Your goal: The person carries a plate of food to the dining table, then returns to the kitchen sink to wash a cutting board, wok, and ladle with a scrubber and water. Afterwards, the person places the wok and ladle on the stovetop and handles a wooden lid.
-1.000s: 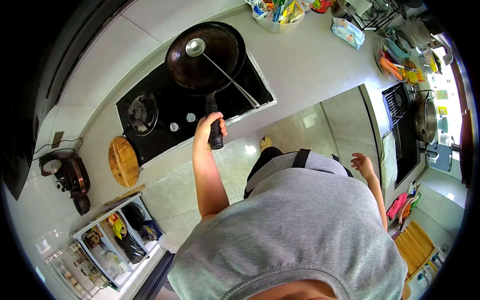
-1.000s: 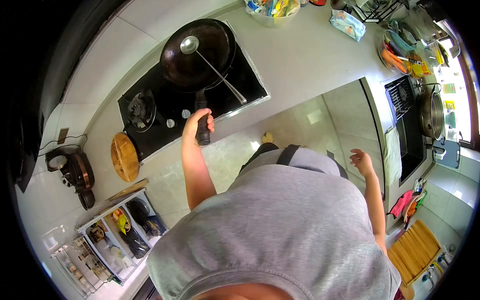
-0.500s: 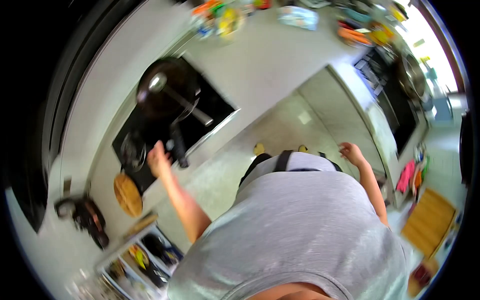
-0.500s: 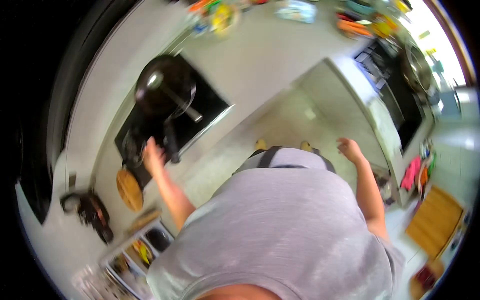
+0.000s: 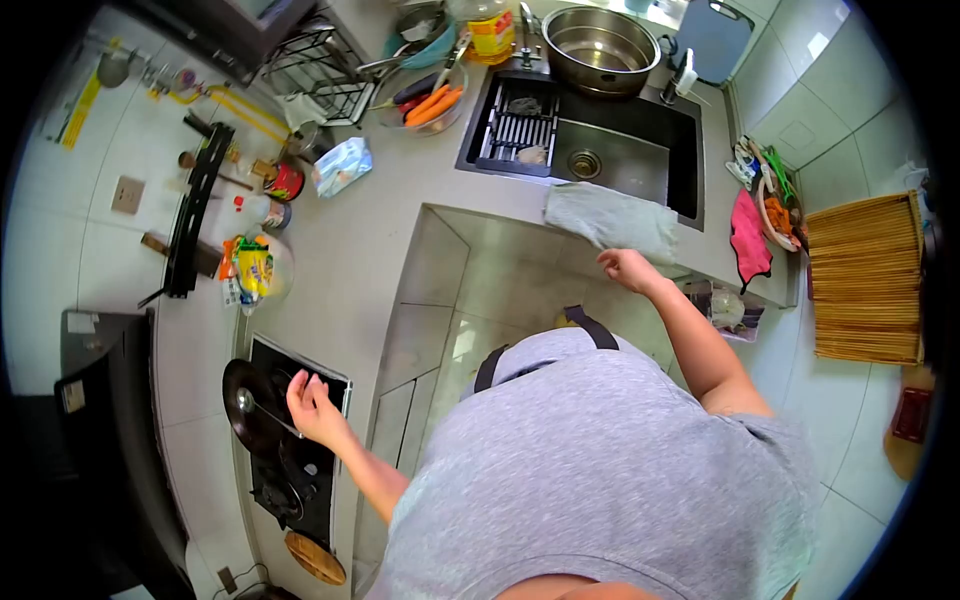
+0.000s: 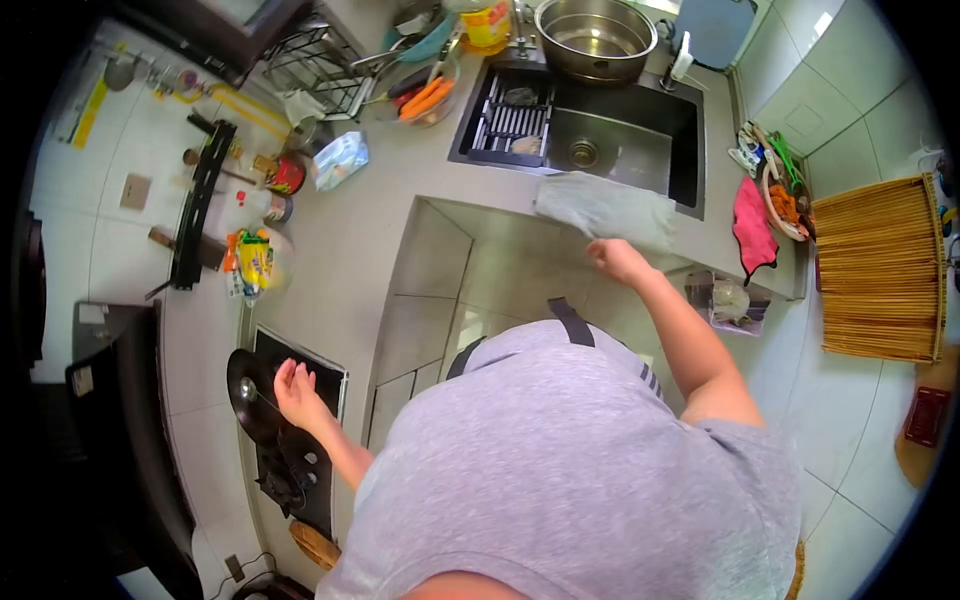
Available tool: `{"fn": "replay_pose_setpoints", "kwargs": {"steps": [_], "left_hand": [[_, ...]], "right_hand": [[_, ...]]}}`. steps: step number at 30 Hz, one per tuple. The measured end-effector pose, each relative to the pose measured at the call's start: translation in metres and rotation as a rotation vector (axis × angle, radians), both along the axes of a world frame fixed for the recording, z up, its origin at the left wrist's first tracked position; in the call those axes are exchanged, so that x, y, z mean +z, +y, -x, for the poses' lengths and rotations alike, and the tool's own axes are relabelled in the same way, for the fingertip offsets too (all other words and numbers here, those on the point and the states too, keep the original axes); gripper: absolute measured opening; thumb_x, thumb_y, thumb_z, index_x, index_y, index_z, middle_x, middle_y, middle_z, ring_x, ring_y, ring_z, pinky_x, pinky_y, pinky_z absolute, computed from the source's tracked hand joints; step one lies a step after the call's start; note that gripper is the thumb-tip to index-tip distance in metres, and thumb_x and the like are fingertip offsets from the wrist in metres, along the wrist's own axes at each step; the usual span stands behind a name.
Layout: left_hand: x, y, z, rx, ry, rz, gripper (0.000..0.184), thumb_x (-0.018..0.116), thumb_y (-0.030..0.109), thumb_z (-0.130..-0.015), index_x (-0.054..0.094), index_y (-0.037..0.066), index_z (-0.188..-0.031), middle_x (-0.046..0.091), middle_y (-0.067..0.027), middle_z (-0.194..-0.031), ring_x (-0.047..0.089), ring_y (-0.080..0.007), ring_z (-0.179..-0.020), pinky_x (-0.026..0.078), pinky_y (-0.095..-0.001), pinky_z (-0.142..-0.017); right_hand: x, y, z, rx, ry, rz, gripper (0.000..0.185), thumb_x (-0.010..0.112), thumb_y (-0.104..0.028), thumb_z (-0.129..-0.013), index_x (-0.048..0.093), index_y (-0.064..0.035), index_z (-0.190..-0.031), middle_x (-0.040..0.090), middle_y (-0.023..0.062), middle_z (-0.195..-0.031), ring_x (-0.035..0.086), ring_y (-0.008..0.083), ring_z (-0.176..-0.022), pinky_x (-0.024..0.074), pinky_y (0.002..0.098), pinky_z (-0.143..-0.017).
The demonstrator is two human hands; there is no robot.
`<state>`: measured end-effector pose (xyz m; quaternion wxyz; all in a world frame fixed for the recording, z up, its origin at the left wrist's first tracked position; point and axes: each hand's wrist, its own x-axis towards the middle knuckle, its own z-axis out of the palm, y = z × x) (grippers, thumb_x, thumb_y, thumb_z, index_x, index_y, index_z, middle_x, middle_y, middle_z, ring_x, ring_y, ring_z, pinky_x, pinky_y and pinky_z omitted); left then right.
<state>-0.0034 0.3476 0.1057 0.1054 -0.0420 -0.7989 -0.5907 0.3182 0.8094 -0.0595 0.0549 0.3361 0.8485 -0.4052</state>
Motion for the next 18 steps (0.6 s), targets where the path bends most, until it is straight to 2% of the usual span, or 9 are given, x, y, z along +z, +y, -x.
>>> {"fn": "replay_pose_setpoints", "kwargs": {"steps": [3, 5, 8, 12, 15, 18], "left_hand": [[0.006, 0.069, -0.003, -0.082, -0.014, 0.082, 0.022, 0.063, 0.004, -0.088, 0.061, -0.001, -0.109, 0.065, -0.0093, -0.103, 0.063, -0.0163, -0.093, 0.053, -0.0276, -0.078], [0.003, 0.117, -0.005, -0.265, 0.078, 0.292, 0.02, 0.064, 0.002, -0.087, 0.063, 0.0, -0.107, 0.065, -0.0088, -0.105, 0.063, -0.016, -0.093, 0.053, -0.0277, -0.078], [-0.001, 0.196, -0.019, -0.413, 0.036, 0.321, 0.02, 0.065, 0.003, -0.086, 0.064, 0.002, -0.106, 0.064, -0.0068, -0.104, 0.063, -0.016, -0.093, 0.054, -0.0288, -0.077], [-0.013, 0.295, -0.029, -0.791, -0.005, 0.42, 0.021, 0.069, 0.006, -0.082, 0.066, 0.006, -0.103, 0.067, -0.0072, -0.095, 0.066, -0.0171, -0.089, 0.052, -0.0293, -0.08], [-0.05, 0.361, -0.018, -1.032, 0.029, 0.454, 0.024, 0.069, 0.005, -0.081, 0.066, 0.006, -0.105, 0.066, -0.0083, -0.098, 0.067, -0.0192, -0.086, 0.053, -0.0304, -0.078], [-0.101, 0.429, -0.001, -1.102, -0.006, 0.447, 0.028, 0.069, 0.005, -0.08, 0.064, 0.006, -0.108, 0.066, -0.0106, -0.103, 0.067, -0.0208, -0.087, 0.054, -0.0318, -0.078]], "right_hand": [[-0.012, 0.031, -0.021, -0.091, 0.081, 0.065, 0.033, 0.055, -0.001, -0.082, 0.063, -0.0027, -0.115, 0.069, 0.0105, -0.09, 0.065, 0.0187, -0.08, 0.0514, 0.032, -0.075], [-0.016, 0.044, -0.028, -0.183, 0.132, 0.186, 0.032, 0.053, -0.001, -0.085, 0.062, -0.0016, -0.116, 0.068, 0.0094, -0.094, 0.065, 0.017, -0.082, 0.0515, 0.0305, -0.076], [-0.004, 0.054, -0.034, -0.296, 0.201, 0.25, 0.03, 0.052, -0.004, -0.086, 0.063, -0.0034, -0.114, 0.07, 0.0116, -0.095, 0.065, 0.0203, -0.083, 0.0517, 0.0323, -0.077], [-0.004, 0.062, -0.042, -0.394, 0.255, 0.299, 0.03, 0.052, -0.003, -0.087, 0.062, -0.0033, -0.115, 0.07, 0.0108, -0.095, 0.065, 0.0174, -0.083, 0.0521, 0.031, -0.076], [-0.009, 0.064, -0.051, -0.437, 0.319, 0.283, 0.029, 0.052, -0.003, -0.088, 0.062, -0.0036, -0.115, 0.07, 0.0103, -0.094, 0.066, 0.0157, -0.081, 0.0524, 0.0299, -0.075], [0.004, 0.069, -0.055, -0.54, 0.347, 0.323, 0.029, 0.051, -0.003, -0.087, 0.062, -0.0034, -0.115, 0.07, 0.0095, -0.093, 0.067, 0.0157, -0.079, 0.0524, 0.0292, -0.074]]}}
